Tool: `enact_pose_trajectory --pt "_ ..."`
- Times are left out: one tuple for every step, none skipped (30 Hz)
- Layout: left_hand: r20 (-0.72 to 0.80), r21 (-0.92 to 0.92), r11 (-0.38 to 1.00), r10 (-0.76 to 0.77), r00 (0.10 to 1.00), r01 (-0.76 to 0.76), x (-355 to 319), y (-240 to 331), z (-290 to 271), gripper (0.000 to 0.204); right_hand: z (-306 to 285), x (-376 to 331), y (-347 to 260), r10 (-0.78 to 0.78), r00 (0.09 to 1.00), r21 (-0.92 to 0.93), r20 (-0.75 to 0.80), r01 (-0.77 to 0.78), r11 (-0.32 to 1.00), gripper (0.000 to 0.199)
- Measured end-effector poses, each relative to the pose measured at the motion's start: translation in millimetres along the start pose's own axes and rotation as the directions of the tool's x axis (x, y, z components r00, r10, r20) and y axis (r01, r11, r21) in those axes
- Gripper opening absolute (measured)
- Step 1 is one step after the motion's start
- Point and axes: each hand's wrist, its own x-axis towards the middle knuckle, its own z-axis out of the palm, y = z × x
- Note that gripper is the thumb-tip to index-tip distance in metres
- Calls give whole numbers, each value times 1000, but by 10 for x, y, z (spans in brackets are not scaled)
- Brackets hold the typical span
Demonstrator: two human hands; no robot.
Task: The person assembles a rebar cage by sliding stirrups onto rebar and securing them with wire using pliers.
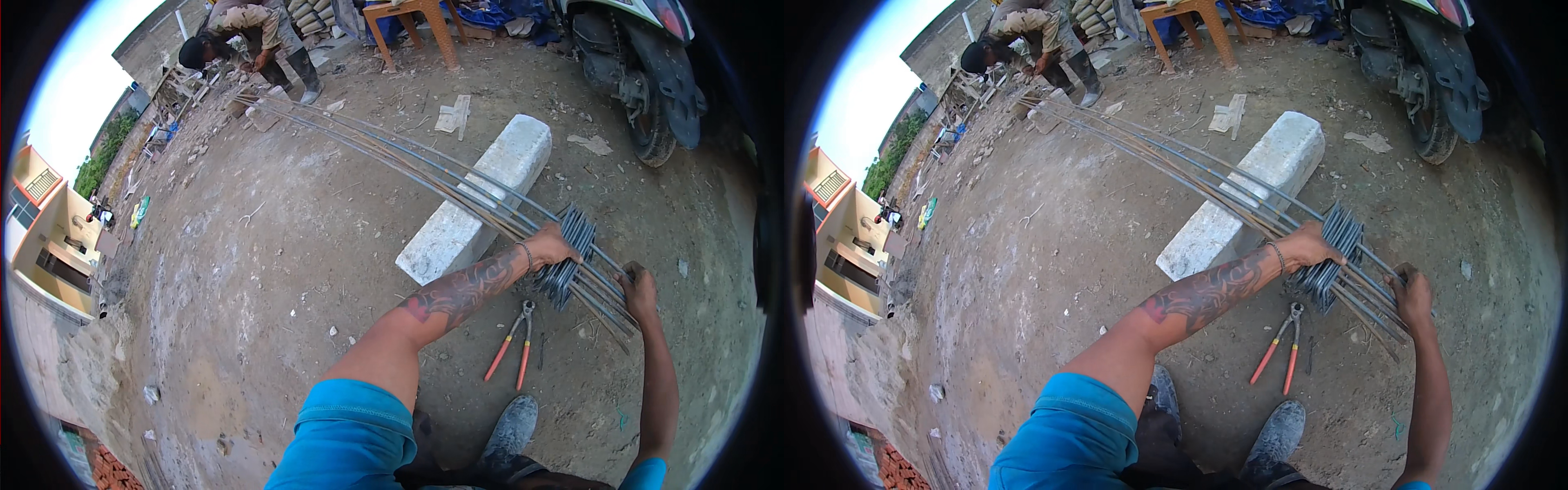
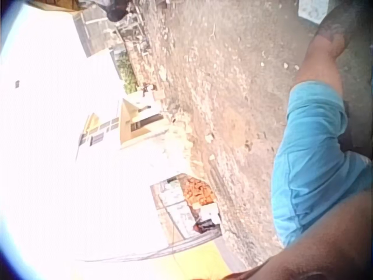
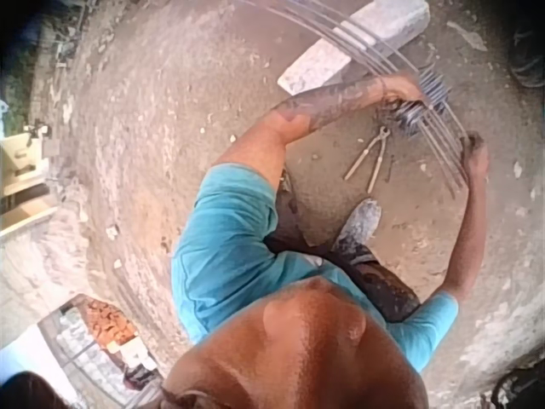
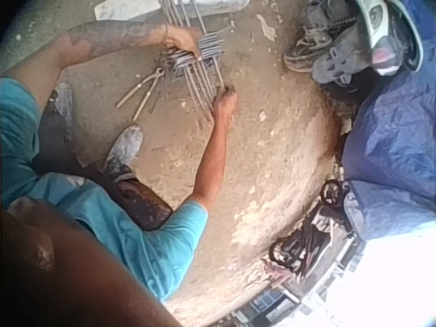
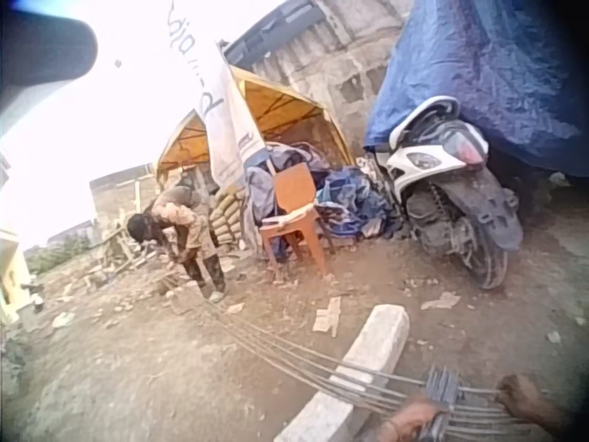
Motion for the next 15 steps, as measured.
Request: enact_pose_trajectory --pt "-2 -3 1000 1 1000 -1 12 -22 -6 57 -11 3 -37 26 999 15 22 -27 1000 19" --pt "-4 -5 1000 10 1000 -10 27 -41 -18 58 -20 6 -63 52 998 30 43 -54 998 18" --pt "0 -7 1000 19 1000 -19 15 -17 -18 60 -11 -17 -48 56 998 26 43 -57 998 18" --pt "4 -10 1000 21 1000 -20 1 7 -18 60 14 -49 -28 5 999 14 -37 -4 1000 19" --pt "6 0 1000 -1 1000 1 -15 30 -22 61 22 -76 -14 -48 992 -2 -115 48 999 20" --pt "5 11 1000 -23 1000 23 -36 54 -32 63 20 -88 -12 -48 992 -4 -115 48 999 20" --pt "5 9 1000 -23 1000 23 -56 79 -40 63 19 -99 -19 -90 988 -35 -128 86 996 21" --pt "5 27 999 -30 1000 30 -78 105 -47 65 19 -107 -30 -133 981 -67 -140 125 990 22" --pt "4 45 998 -36 999 36 -85 109 -49 67 19 -117 -62 -134 981 -68 -140 126 990 22" --pt "3 45 998 -35 999 35 -97 109 -48 67 22 -127 -104 -101 988 -67 -114 93 993 21" --pt "-11 54 998 -30 999 30 -114 105 -46 69 25 -135 -126 -67 994 -68 -88 61 996 20" --pt "-20 62 998 -22 1000 23 -139 138 -37 71 26 -130 -84 -65 994 -70 -89 59 996 20" --pt "-16 61 998 -21 1000 22 -166 165 -33 71 40 -119 -14 -52 996 -52 -77 48 998 19" --pt "30 79 996 -52 998 50 -197 183 -31 73 47 -123 33 -39 997 -32 -64 37 999 18" --pt "73 99 992 -85 994 78 -233 201 -49 75 44 -132 34 -39 997 -32 -64 37 999 18"
